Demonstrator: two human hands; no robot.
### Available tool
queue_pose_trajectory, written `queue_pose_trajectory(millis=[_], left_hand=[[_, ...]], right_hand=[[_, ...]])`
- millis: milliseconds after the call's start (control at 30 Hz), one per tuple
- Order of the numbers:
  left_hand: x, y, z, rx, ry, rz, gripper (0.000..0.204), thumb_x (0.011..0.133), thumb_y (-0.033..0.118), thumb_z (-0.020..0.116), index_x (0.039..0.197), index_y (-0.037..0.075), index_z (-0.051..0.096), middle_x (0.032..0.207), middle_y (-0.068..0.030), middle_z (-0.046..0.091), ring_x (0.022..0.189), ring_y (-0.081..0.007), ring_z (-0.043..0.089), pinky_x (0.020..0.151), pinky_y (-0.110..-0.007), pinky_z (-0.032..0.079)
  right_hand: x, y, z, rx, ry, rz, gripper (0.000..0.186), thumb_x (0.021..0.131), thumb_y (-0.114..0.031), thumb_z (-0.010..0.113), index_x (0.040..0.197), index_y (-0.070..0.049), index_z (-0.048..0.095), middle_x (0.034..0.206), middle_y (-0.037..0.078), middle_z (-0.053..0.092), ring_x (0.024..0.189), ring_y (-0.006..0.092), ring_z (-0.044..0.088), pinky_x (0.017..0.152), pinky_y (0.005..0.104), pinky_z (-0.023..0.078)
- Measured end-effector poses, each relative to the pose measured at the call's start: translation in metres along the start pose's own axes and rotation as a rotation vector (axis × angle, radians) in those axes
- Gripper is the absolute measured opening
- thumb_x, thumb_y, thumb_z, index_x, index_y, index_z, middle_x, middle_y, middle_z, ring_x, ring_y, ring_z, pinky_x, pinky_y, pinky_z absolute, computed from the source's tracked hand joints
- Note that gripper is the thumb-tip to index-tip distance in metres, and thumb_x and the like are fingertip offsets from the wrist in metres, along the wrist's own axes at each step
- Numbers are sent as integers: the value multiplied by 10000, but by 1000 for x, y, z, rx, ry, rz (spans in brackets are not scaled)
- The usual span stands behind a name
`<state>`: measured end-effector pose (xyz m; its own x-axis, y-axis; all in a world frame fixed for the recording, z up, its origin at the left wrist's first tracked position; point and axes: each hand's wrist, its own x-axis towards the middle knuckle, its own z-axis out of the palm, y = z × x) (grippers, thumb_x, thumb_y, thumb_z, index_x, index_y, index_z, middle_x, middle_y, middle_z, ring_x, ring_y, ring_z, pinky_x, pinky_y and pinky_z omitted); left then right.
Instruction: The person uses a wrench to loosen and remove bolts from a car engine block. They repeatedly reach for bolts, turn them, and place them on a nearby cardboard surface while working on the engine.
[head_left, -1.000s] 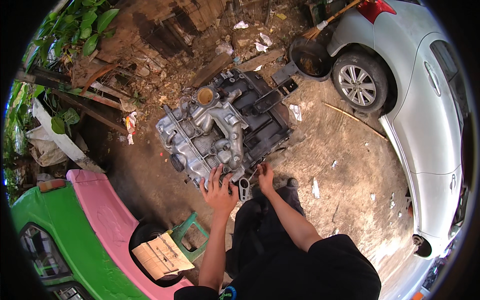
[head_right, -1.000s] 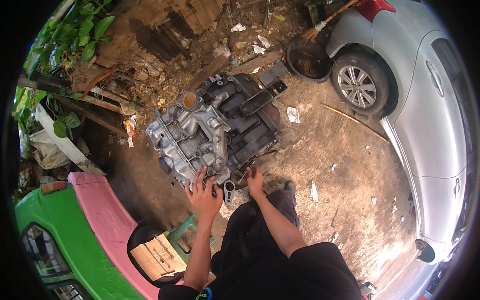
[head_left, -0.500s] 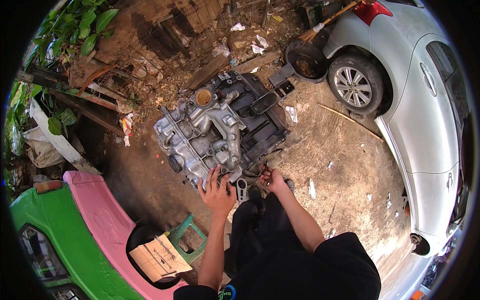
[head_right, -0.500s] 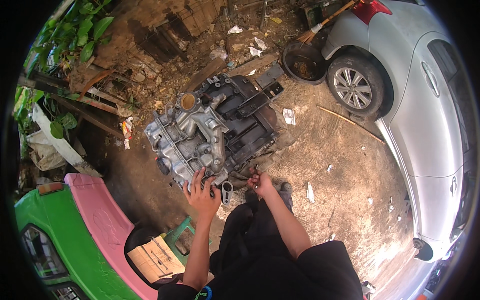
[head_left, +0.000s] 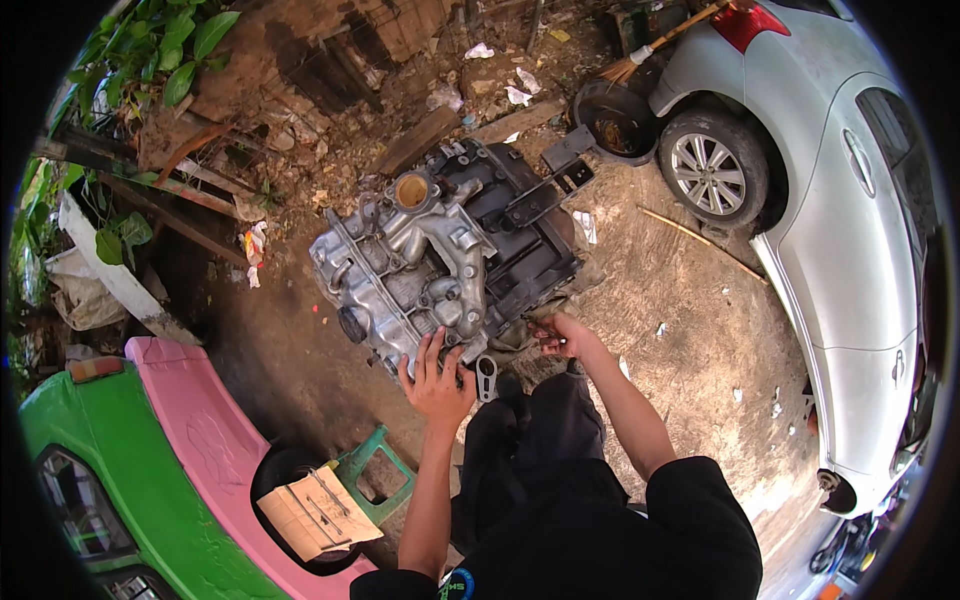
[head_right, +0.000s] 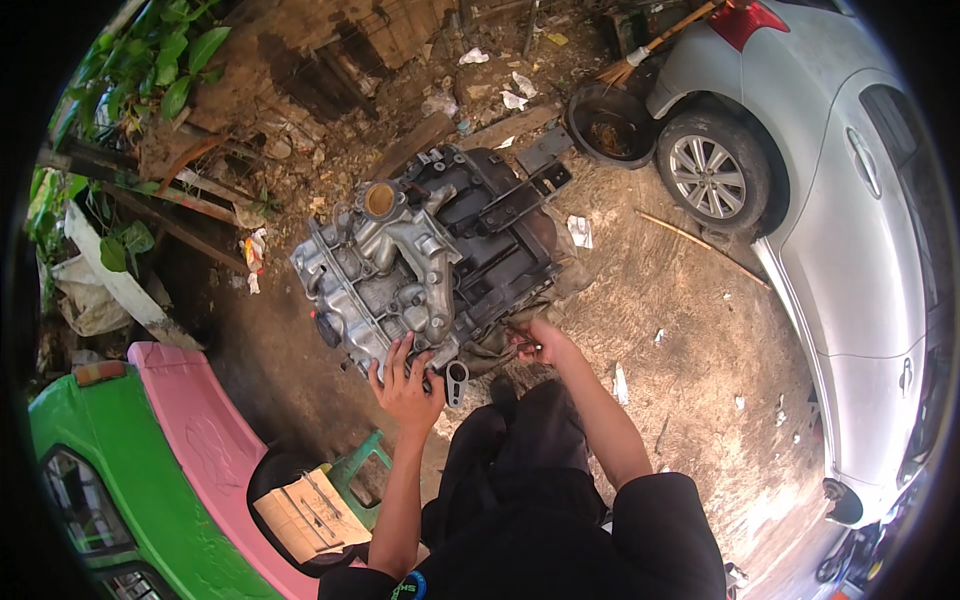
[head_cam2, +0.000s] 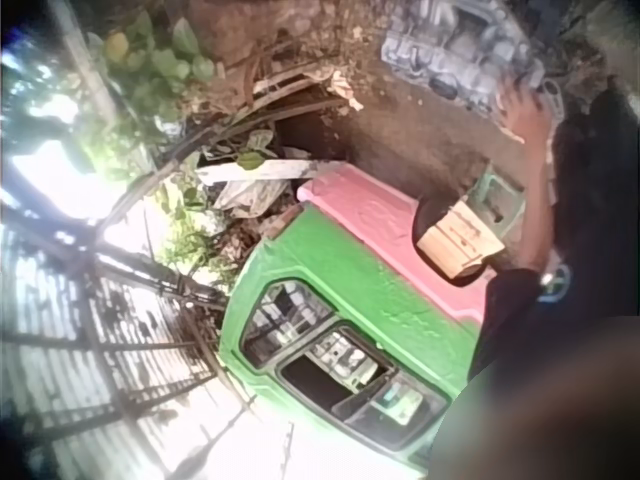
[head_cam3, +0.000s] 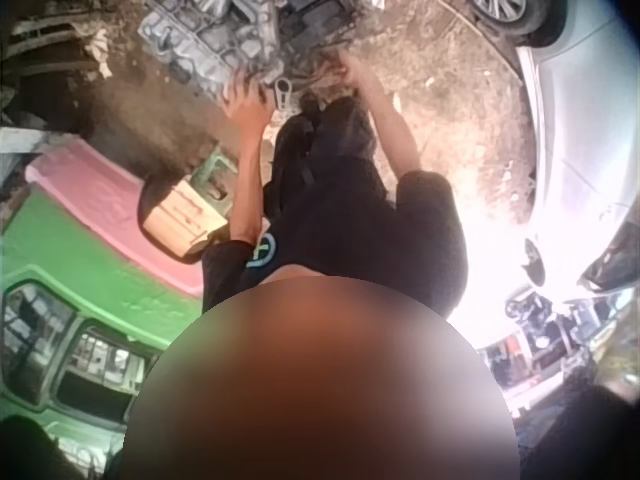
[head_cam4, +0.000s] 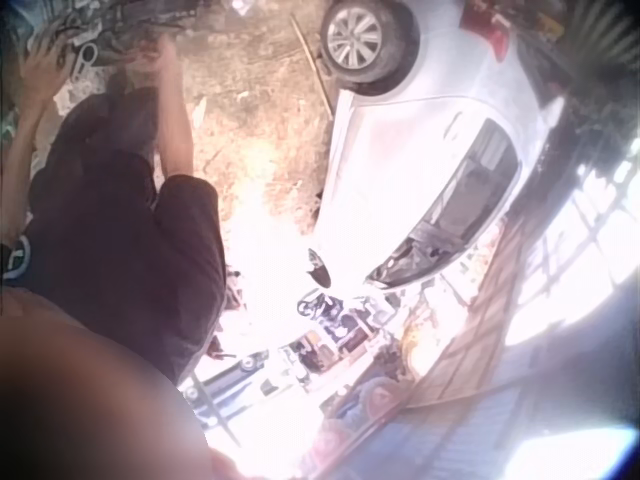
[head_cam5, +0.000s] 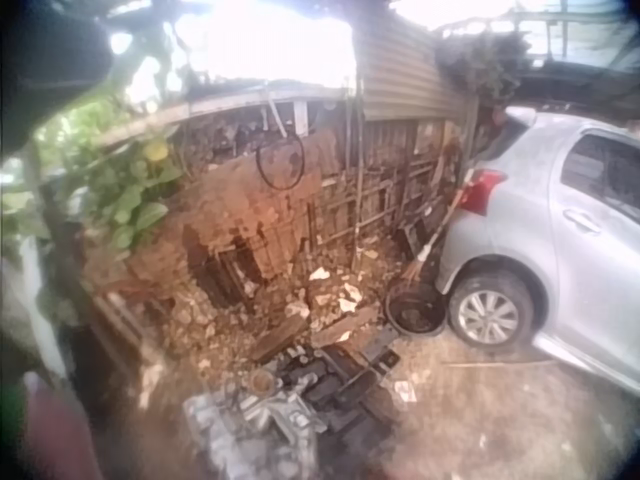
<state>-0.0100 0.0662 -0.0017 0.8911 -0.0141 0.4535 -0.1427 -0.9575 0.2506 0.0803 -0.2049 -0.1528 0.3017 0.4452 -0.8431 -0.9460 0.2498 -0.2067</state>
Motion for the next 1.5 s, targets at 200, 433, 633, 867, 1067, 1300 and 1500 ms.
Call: queue_pose_trajectory(millis=[200,433,633,867,1067,1300,1500], left_hand=[[1,0,0,-1,-1,2,244,763,144,626,977,207,725,1401,10,657,1337,-236,579,1171,-505,310],[2,1,-2,-12,-3,-5,245,763,146,624,980,205,723,1395,3,662,1328,-239,586,1165,-499,314],[1,1,-1,3,-1,-3,241,762,153,625,976,212,720,1392,5,664,1326,-235,587,1168,-497,314],[1,1,0,14,1,-8,238,756,155,622,962,215,724,1394,13,661,1333,-231,581,1175,-500,309],[2,2,0,16,5,-12,233,759,158,622,961,211,726,1389,11,664,1332,-227,581,1171,-501,308],[4,3,-2,6,9,-5,232,782,158,619,981,205,727,1368,2,678,1301,-231,609,1153,-496,314],[3,2,-2,4,5,-3,233,781,160,616,982,200,728,1373,-1,676,1310,-235,603,1148,-499,318]], right_hand=[[-4,-35,1,-486,11,37,358,1072,-233,473,1176,-24,744,734,-17,611,448,92,382,407,249,361],[5,-65,-2,-516,-107,212,363,1081,-218,487,1232,23,712,650,-49,575,405,71,333,366,231,322],[12,-69,-7,-490,-138,247,408,1093,-243,487,1316,60,645,685,-45,611,400,40,335,359,204,305],[17,-66,-11,-383,-176,262,394,1079,-205,507,1308,90,629,693,-22,630,442,38,384,374,202,311],[34,-47,-10,-49,-106,286,340,1039,-128,516,1239,125,625,650,-7,539,476,84,367,486,254,402],[23,-17,37,101,209,37,225,1045,-182,481,1030,-3,616,670,39,557,527,156,465,626,401,566],[36,35,56,-13,317,-245,78,1025,-103,560,1008,-68,628,859,103,713,689,203,664,638,382,615]])
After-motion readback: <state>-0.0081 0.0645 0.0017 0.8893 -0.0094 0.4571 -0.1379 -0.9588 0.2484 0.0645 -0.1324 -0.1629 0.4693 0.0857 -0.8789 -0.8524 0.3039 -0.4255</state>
